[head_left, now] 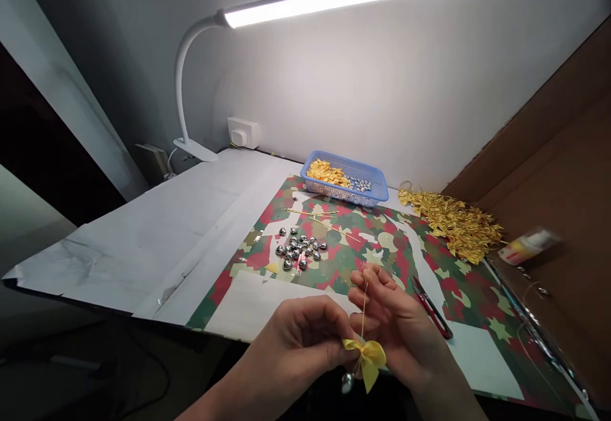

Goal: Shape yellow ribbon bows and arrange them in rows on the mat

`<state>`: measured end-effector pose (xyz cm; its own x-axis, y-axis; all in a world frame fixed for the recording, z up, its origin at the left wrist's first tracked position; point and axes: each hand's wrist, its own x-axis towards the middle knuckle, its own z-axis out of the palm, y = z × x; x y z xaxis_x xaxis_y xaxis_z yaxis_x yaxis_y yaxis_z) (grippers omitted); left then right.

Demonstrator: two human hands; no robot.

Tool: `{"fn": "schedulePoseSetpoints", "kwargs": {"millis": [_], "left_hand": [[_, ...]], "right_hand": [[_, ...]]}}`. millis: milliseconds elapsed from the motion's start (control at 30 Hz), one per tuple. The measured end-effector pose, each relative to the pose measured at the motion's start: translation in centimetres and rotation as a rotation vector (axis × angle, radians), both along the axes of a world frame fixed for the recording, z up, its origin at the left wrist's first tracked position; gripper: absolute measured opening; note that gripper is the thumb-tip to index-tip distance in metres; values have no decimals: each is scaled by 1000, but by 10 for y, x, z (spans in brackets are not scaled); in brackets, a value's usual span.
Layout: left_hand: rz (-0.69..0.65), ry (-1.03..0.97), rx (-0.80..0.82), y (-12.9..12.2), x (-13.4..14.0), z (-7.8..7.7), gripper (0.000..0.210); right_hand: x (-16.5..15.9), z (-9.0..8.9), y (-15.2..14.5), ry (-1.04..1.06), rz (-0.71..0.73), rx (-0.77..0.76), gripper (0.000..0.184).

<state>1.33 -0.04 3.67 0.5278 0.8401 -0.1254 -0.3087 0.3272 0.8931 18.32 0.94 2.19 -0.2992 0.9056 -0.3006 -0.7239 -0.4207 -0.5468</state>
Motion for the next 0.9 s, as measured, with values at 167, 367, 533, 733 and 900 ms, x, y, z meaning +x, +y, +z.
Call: {"fn": "schedulePoseSetpoints", "kwargs": {"millis": [167, 367, 533, 733, 900], "left_hand": [[-15, -6, 11, -3, -1, 8, 9], [-14, 42, 27, -8, -4, 12, 9], [1, 68, 30, -10, -4, 14, 10], [-23, 86, 105, -8, -4, 11, 10], [87, 277, 431, -10, -8, 9, 14]], "right_hand": [[0, 13, -1, 11, 17, 16, 21], [-3, 21, 2, 11, -23, 151, 14], [0, 22, 6, -47, -85, 211, 18], [7, 14, 15, -219, -208, 326, 20], [14, 14, -12, -585, -98, 434, 13]]}}
